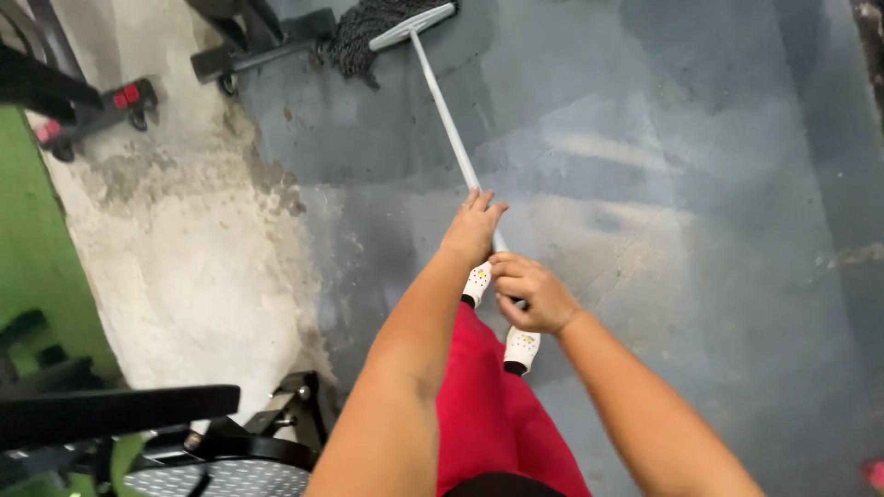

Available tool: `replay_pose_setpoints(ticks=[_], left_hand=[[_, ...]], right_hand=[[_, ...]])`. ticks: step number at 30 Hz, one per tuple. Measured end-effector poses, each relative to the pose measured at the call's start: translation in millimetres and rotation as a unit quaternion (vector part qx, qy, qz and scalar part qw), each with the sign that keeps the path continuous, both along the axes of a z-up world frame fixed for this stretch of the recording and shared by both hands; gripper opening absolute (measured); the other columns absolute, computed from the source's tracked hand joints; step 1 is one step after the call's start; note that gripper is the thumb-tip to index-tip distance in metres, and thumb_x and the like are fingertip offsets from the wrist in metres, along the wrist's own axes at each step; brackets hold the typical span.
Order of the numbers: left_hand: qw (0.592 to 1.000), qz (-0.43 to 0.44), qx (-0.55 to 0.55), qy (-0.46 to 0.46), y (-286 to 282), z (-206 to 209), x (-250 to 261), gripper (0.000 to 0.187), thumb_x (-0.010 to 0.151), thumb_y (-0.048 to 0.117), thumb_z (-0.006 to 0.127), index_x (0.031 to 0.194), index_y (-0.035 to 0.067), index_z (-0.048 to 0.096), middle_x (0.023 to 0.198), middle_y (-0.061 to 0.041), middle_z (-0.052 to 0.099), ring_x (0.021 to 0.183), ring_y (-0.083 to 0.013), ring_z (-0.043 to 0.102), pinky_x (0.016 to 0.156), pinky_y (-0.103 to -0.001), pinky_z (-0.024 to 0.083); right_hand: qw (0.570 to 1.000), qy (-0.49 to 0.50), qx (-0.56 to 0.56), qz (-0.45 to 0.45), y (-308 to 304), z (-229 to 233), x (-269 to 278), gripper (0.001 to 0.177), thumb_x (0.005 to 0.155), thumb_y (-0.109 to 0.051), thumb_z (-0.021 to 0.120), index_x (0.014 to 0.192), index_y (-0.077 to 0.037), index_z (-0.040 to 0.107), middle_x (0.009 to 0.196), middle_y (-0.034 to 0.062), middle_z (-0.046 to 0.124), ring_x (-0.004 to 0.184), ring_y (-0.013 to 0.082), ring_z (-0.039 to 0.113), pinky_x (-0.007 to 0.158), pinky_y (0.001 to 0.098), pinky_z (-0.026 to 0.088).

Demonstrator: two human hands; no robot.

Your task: The person is seen mopping the floor of the gym.

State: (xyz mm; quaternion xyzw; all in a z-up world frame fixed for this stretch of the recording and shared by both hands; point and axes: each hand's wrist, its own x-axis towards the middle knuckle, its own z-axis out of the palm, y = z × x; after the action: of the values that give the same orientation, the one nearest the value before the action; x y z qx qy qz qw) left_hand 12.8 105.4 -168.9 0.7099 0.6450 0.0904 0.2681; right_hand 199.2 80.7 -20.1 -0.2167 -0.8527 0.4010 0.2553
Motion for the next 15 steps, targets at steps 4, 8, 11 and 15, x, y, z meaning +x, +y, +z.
replay_pose_setpoints(ticks=[4, 8, 11, 15], left_hand=[[0.994, -0.060, -0.002, -0.087, 14.3, 65.0, -1.6, 0.077, 0.066, 0.000, 0.076, 0.140, 0.011, 0.056, 0.153, -0.020, 0.044, 0.145, -0.0429, 0.031, 0.115, -0.052, 0.028], [0.986, -0.116, 0.008, -0.117, -7.3, 53.1, 43.1, 0.066, 0.063, 0.005, 0.080, 0.126, 0.014, 0.063, 0.145, -0.019, 0.053, 0.143, -0.0437, 0.038, 0.121, -0.048, 0.032], [0.973, -0.201, -0.050, -0.100, -46.5, 68.6, 79.9, 0.053, 0.074, 0.013, 0.079, 0.125, 0.022, 0.069, 0.136, -0.010, 0.065, 0.134, -0.0351, 0.054, 0.119, -0.045, 0.042], [0.935, -0.282, -0.036, -0.210, -123.1, 102.1, 132.2, 0.069, 0.064, 0.021, 0.084, 0.130, 0.019, 0.065, 0.138, -0.019, 0.058, 0.138, -0.0509, 0.040, 0.116, -0.059, 0.033]], right_hand=[[1.000, -0.014, -0.020, -0.007, 17.9, 47.6, 29.3, 0.010, 0.080, -0.001, 0.068, 0.079, -0.002, 0.059, 0.102, 0.0122, 0.067, 0.119, 0.0365, 0.065, 0.095, 0.0464, 0.053], [0.997, -0.048, -0.057, -0.005, -21.2, 82.6, 79.2, 0.010, 0.075, -0.001, 0.067, 0.076, -0.003, 0.058, 0.102, 0.0135, 0.068, 0.115, 0.0369, 0.065, 0.091, 0.0454, 0.056], [0.992, -0.047, -0.115, 0.002, -72.5, 98.4, 120.5, 0.016, 0.080, -0.002, 0.070, 0.073, -0.007, 0.057, 0.091, 0.0078, 0.064, 0.099, 0.0296, 0.065, 0.092, 0.0427, 0.057], [0.975, -0.163, -0.140, -0.053, -169.3, 146.2, 159.7, 0.012, 0.073, -0.004, 0.074, 0.075, -0.005, 0.062, 0.105, 0.0106, 0.073, 0.122, 0.0315, 0.065, 0.094, 0.0450, 0.053]])
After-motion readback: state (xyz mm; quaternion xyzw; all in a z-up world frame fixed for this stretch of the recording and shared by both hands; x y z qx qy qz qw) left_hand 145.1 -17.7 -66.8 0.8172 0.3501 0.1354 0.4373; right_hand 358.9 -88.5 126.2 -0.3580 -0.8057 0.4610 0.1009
